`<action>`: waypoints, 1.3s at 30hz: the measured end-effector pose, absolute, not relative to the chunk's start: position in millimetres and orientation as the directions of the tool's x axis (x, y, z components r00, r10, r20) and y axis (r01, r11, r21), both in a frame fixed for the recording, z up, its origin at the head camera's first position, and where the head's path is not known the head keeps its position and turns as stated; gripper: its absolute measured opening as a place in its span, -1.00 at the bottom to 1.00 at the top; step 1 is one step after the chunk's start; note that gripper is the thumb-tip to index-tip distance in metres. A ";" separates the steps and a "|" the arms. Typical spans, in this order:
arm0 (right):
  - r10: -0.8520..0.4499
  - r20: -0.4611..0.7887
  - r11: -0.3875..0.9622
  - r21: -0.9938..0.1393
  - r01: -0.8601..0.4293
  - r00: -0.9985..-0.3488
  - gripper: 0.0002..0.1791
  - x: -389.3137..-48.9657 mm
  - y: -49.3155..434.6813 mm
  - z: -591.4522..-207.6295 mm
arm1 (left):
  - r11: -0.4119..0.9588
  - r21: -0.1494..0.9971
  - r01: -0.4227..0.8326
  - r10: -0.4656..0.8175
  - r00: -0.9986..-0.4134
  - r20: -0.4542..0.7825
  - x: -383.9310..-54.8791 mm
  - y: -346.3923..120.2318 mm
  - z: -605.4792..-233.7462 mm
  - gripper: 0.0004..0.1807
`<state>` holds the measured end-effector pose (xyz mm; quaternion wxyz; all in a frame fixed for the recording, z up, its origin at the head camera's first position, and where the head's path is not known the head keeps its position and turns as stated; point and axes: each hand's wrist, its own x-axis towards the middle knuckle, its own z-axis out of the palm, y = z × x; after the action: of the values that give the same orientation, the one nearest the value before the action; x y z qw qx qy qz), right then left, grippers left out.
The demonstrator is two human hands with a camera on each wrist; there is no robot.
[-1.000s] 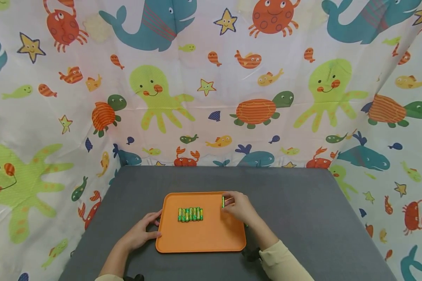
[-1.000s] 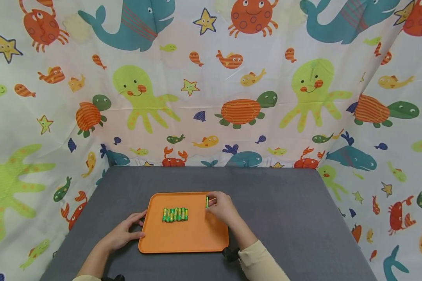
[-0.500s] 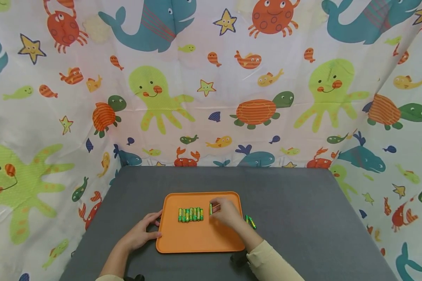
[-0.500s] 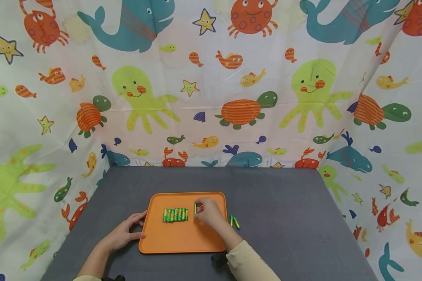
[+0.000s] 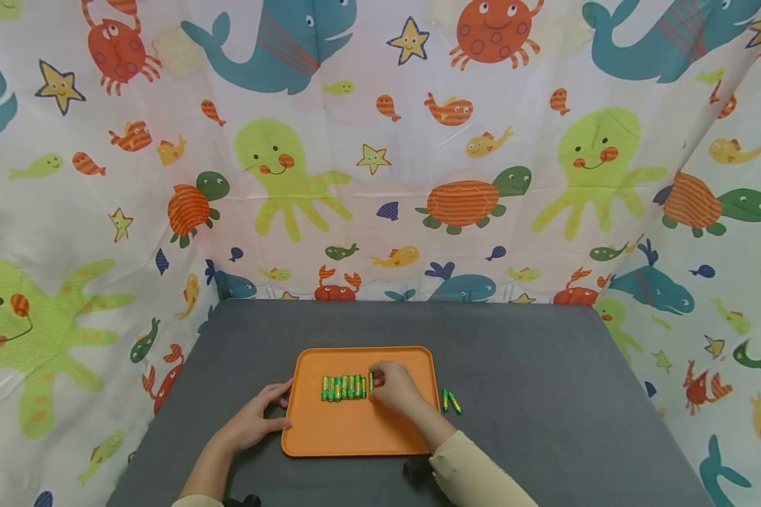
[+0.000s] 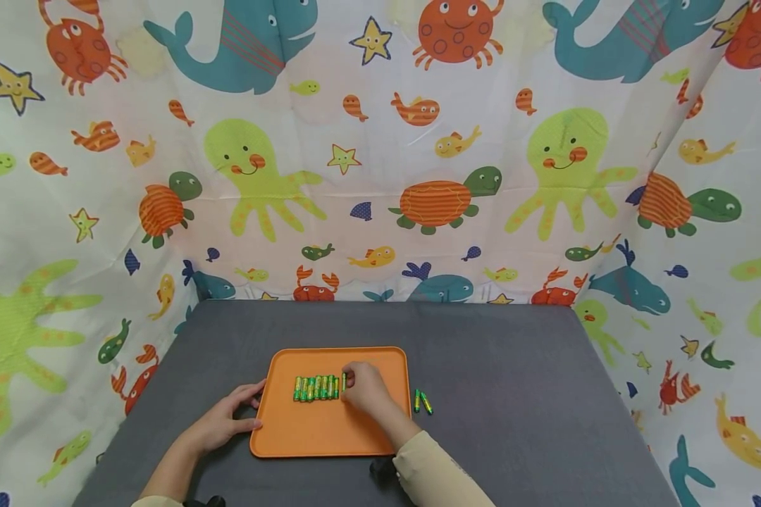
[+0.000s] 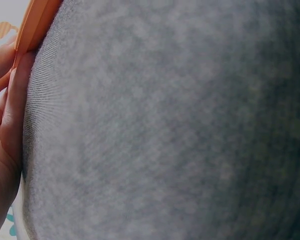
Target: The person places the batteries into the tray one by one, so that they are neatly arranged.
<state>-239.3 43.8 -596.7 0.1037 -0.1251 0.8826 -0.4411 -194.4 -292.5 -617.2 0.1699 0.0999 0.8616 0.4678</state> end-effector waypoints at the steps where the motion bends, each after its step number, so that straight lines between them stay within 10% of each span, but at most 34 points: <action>1: -0.311 -0.076 0.579 -0.806 -0.125 -0.947 -0.43 -239.6 42.8 -597.6 | 0.543 0.840 0.014 0.331 -0.922 -0.199 -194.6 -292.4 -617.1 -0.05; 39: -0.232 0.044 0.516 -0.841 -0.161 -0.972 -0.48 -222.1 132.7 -562.8 | 0.584 0.811 0.034 0.327 -0.925 -0.196 -195.8 -292.3 -619.5 -0.06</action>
<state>-222.1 132.7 -562.8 0.0370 -0.1130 0.8698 -0.4788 -195.8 -292.3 -619.5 0.1643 0.1032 0.8745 0.4444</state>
